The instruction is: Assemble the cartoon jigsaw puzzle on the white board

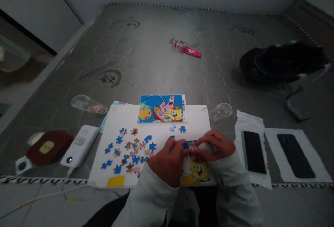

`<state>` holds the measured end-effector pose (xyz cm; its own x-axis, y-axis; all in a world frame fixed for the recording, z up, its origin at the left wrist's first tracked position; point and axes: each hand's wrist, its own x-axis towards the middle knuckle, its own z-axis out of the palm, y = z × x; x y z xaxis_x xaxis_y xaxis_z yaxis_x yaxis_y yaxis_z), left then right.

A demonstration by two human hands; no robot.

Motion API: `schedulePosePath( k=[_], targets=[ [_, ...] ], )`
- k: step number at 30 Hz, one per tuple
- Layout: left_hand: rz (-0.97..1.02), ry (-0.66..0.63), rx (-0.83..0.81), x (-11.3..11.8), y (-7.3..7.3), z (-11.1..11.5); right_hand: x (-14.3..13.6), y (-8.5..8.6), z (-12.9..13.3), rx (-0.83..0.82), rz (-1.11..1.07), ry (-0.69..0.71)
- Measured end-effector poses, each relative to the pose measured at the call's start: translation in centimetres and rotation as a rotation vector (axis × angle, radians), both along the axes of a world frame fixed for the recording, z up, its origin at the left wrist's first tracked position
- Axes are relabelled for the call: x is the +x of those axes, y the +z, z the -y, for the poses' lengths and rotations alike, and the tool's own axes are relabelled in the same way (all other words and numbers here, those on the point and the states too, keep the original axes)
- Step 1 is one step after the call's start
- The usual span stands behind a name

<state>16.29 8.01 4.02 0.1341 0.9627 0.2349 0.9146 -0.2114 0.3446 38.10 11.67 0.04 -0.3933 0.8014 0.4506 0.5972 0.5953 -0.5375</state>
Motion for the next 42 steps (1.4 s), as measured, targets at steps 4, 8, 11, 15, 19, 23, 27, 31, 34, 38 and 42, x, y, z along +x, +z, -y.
schedulePosePath(
  k=[4, 8, 11, 15, 19, 23, 27, 31, 34, 38, 42],
  targets=[
    [0.053, 0.023, -0.02, 0.2, 0.1, -0.2, 0.0, -0.1, -0.1, -0.054, 0.012, -0.022],
    [0.057, 0.034, -0.008, 0.3, 0.5, -0.3, -0.4, 0.3, 0.1, -0.057, 0.033, -0.003],
    [0.05, 0.012, -0.002, 0.1, 0.7, -0.2, -0.8, 0.4, 0.4, -0.056, 0.002, -0.103],
    [0.037, -0.019, 0.004, 0.0, 0.9, -0.1, -0.2, -0.2, 0.1, -0.037, 0.035, -0.005],
    [0.068, 0.052, 0.003, 0.1, 0.8, -0.1, 0.6, -1.0, -0.5, -0.021, 0.064, 0.05],
    [0.069, 0.049, -0.013, 0.1, 0.5, -0.3, 0.3, -1.0, -0.4, -0.018, 0.042, 0.053],
    [0.061, 0.021, -0.028, 0.2, 0.4, -0.2, -1.2, -0.1, 0.0, 0.009, -0.005, -0.036],
    [0.03, 0.018, -0.04, 0.4, 0.6, -0.1, -2.7, 0.8, 0.4, 0.008, -0.072, -0.133],
    [0.036, 0.059, -0.072, 0.5, 0.6, -0.1, -2.8, 0.9, 0.3, 0.015, -0.102, -0.14],
    [0.044, 0.087, -0.103, 0.6, 0.6, -0.2, -1.8, 0.6, 0.0, -0.002, -0.058, -0.056],
    [0.04, 0.114, -0.132, 0.8, 0.7, -0.3, -0.7, 0.0, -0.1, -0.031, 0.005, 0.012]
  ],
)
